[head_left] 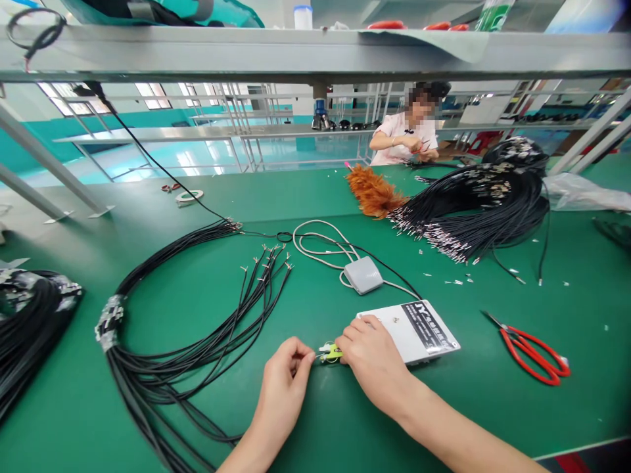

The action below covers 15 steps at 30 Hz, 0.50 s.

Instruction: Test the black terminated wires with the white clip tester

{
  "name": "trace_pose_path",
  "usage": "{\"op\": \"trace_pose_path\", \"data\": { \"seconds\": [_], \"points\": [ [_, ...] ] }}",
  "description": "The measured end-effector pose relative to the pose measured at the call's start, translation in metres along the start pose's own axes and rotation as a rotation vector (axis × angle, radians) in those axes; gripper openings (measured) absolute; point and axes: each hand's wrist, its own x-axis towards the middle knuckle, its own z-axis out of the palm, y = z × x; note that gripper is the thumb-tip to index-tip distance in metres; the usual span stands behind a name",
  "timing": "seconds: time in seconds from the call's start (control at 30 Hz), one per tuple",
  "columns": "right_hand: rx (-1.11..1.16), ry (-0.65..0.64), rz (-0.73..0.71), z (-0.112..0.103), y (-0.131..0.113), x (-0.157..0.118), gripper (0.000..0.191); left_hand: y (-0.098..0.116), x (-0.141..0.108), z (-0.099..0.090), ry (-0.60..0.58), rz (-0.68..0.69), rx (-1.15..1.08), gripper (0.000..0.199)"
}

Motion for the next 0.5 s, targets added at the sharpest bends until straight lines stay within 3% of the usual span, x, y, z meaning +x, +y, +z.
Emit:
{"op": "trace_pose_path", "data": {
  "seconds": [0.5],
  "points": [
    [0.053,-0.079,0.007,-0.0109,-0.0005,0.0007,0.015,-0.0053,0.0088,0.0058,-0.014,0.013,0.054,0.019]
  ]
}}
